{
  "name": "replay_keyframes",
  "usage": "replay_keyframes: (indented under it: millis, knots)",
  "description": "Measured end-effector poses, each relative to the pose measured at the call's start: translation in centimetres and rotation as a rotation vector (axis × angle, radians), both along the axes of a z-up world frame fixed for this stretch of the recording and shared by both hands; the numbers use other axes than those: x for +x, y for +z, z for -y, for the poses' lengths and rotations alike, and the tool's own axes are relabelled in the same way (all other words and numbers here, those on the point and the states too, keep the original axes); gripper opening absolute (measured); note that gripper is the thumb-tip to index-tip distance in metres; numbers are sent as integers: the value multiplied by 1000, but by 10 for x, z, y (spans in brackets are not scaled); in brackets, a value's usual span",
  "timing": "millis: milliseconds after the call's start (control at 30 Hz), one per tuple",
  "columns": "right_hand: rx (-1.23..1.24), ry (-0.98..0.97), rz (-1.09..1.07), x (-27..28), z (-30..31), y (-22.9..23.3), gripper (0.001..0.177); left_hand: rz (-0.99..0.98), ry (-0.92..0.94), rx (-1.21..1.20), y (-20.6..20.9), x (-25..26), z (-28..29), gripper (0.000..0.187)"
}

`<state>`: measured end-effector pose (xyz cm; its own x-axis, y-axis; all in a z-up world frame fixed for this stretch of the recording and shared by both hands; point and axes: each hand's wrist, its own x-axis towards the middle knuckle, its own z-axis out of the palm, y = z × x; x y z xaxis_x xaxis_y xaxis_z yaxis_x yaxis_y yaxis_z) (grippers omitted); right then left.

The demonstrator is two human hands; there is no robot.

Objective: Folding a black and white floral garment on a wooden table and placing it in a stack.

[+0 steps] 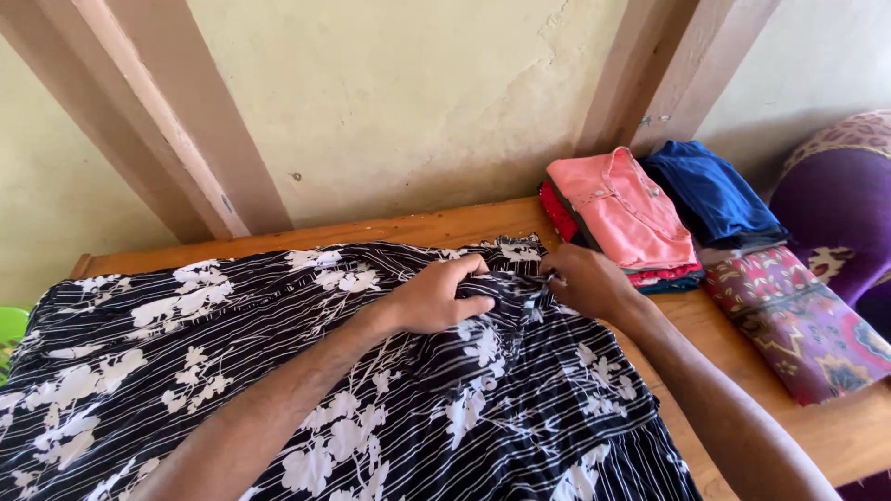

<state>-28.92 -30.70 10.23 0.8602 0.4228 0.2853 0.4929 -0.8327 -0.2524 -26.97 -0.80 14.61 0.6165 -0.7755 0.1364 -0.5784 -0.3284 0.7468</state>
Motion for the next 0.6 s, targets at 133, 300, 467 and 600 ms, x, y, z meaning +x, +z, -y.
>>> replay_keyframes:
  millis: [133, 300, 467, 600]
  knots:
    - [-61, -238, -176, -5, 18, -22, 20, -68, -62, -5, -38, -5, 6, 38]
    - [-48, -13, -575, -16, 36, -49, 49, -359, -278, 134, -60, -32, 11, 49]
    - [22, -143, -380, -37, 18, -29, 35, -701, -394, 177, -46, -33, 18, 55]
    - [46, -440, -419, -49, 2, -24, 31, -615, -332, 155, -52, -8, 18, 59]
